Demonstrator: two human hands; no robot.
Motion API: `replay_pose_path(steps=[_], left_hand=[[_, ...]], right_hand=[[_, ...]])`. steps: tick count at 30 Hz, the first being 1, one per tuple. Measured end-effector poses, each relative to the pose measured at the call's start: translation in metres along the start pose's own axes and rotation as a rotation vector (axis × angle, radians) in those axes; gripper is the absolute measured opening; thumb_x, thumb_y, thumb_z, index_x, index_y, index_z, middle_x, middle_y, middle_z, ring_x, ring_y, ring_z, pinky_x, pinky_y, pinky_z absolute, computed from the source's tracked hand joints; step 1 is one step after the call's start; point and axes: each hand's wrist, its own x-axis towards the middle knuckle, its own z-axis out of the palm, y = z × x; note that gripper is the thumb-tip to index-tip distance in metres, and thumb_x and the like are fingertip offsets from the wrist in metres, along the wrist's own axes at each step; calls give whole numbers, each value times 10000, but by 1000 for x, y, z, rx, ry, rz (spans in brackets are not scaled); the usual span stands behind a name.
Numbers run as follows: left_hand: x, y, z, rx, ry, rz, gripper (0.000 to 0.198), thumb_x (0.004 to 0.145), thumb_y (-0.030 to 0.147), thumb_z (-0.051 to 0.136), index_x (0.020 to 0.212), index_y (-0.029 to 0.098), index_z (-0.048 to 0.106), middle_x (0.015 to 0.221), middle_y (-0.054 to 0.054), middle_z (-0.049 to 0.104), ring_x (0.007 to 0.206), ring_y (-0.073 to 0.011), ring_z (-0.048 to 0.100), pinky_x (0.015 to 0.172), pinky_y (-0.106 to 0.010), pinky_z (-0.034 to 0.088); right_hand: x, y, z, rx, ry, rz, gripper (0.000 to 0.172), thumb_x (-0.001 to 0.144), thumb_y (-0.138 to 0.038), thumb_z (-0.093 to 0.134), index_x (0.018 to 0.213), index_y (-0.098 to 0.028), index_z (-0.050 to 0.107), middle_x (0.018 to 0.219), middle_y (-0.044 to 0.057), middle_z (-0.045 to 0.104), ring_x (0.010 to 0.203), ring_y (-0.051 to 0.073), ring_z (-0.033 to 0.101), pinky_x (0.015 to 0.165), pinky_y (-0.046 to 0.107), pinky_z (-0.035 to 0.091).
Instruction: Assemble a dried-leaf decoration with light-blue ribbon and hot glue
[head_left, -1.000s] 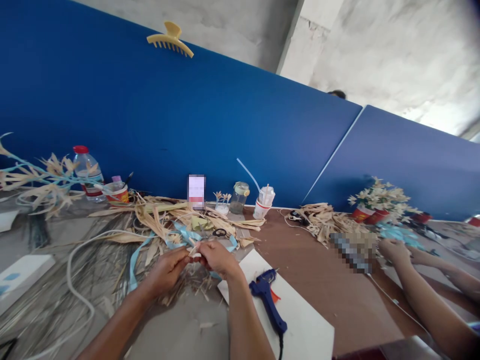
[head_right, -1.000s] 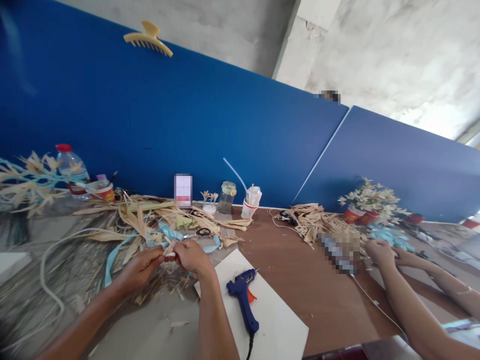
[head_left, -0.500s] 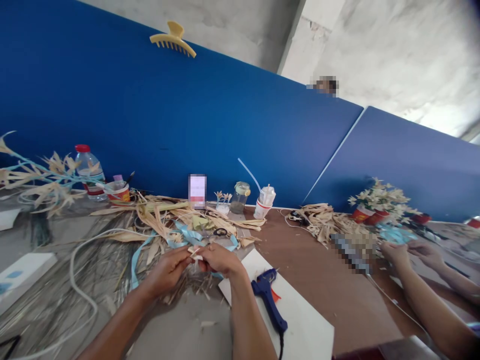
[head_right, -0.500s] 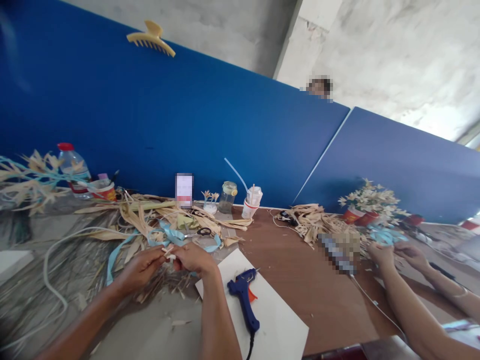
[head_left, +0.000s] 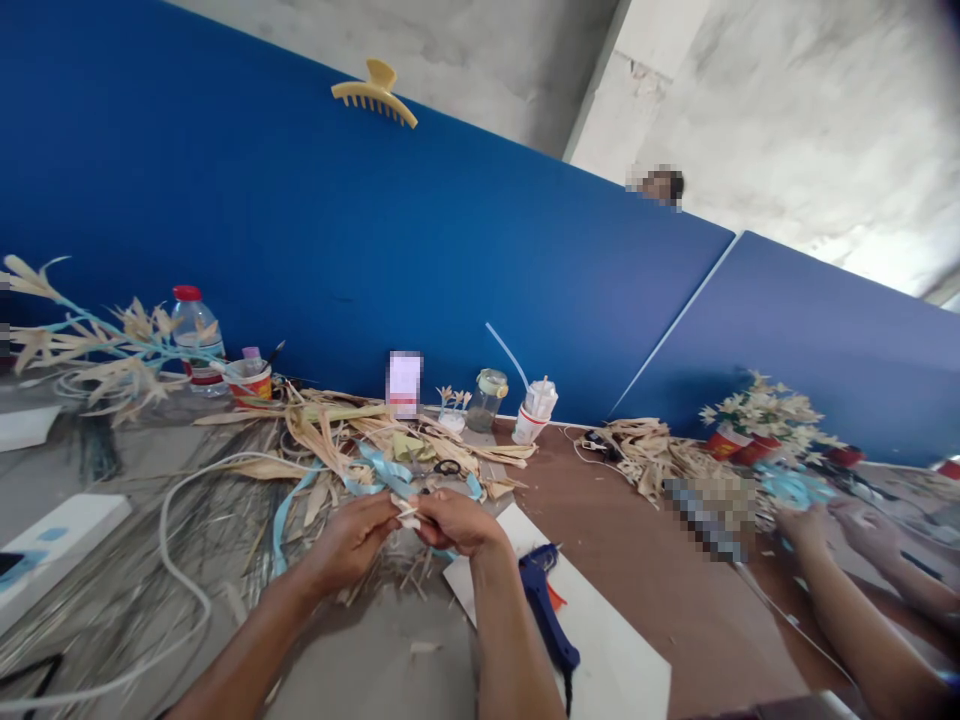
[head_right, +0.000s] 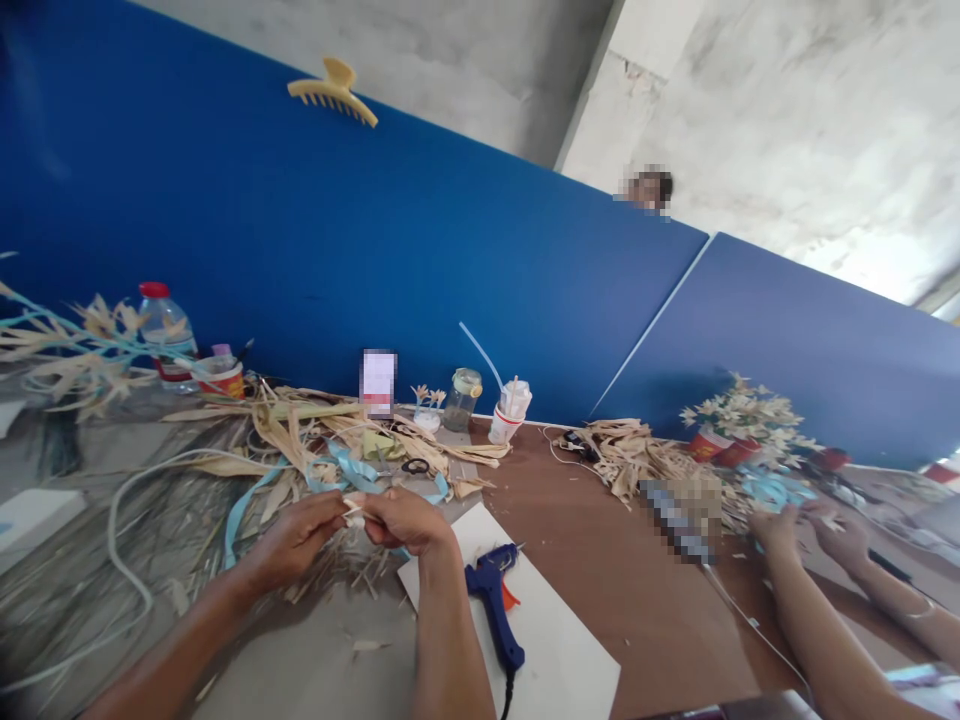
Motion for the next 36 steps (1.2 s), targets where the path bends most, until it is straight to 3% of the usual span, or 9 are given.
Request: replay_pose_path(steps=[6, 9, 12, 14, 18, 22, 26, 31, 36], left_hand=[[-1, -2, 0, 78, 19, 43, 242, 883, 192, 419, 755, 175, 624, 736, -40, 615, 722, -151, 561, 674, -247, 422], [-1, -8, 0, 126, 34, 34, 263, 885, 203, 416, 688, 172, 587, 686, -29, 582, 680, -147, 541, 635, -247, 405], [-1, -17, 3, 169, 143, -19, 276, 883, 227, 420, 650, 172, 558, 654, -28, 559, 668, -155, 537, 621, -253, 404], [-2, -24, 4, 199, 225, -40, 241, 885, 236, 417, 728, 171, 588, 714, -45, 587, 713, -165, 553, 657, -264, 420], [-3, -31, 6, 281, 308, -67, 229, 893, 246, 401, 791, 177, 594, 730, -50, 584, 701, -167, 542, 656, -272, 417], [-3, -33, 7, 321, 330, -73, 211, 887, 237, 415, 797, 175, 595, 737, -55, 587, 704, -174, 539, 665, -281, 413], [-4, -32, 7, 322, 327, -81, 217, 885, 218, 410, 805, 174, 607, 757, -66, 599, 727, -182, 549, 683, -291, 416], [-3, -33, 8, 323, 314, -102, 220, 883, 231, 411, 776, 177, 595, 727, -47, 568, 693, -169, 535, 656, -278, 407], [-2, -33, 9, 263, 298, -116, 227, 879, 239, 415, 736, 179, 581, 689, -29, 543, 654, -156, 517, 627, -261, 393]], right_hand=[[-5, -1, -2, 8, -14, -7, 547, 788, -535, 471, 359, -199, 423, 290, -53, 275, 320, 58, 183, 382, 229, 91], [-9, 1, -11, 152, 11, -82, 570, 764, -581, 484, 353, -199, 386, 311, -57, 266, 327, 56, 194, 385, 228, 103], [-11, 2, -19, 411, 133, -198, 561, 741, -645, 494, 423, -197, 379, 378, -74, 266, 353, 50, 173, 393, 224, 122], [-9, 2, -19, 535, 190, -235, 519, 716, -652, 535, 508, -187, 440, 429, -79, 299, 371, 46, 177, 401, 217, 136], [3, 1, -2, 646, 152, -165, 442, 665, -583, 633, 590, -167, 502, 472, -83, 349, 384, 34, 191, 410, 206, 164], [16, 0, 20, 664, 147, -96, 409, 639, -540, 659, 600, -152, 534, 472, -81, 399, 366, 24, 207, 390, 198, 161], [25, 0, 30, 628, 284, -74, 383, 608, -517, 669, 631, -163, 526, 467, -88, 418, 354, 21, 221, 370, 188, 154], [27, 1, 35, 506, 411, -138, 315, 548, -383, 717, 652, -181, 499, 429, -115, 363, 364, 34, 258, 378, 189, 189], [30, 6, 38, 322, 502, -197, 197, 586, -296, 672, 666, -175, 538, 492, -93, 422, 431, 50, 326, 429, 195, 255]])
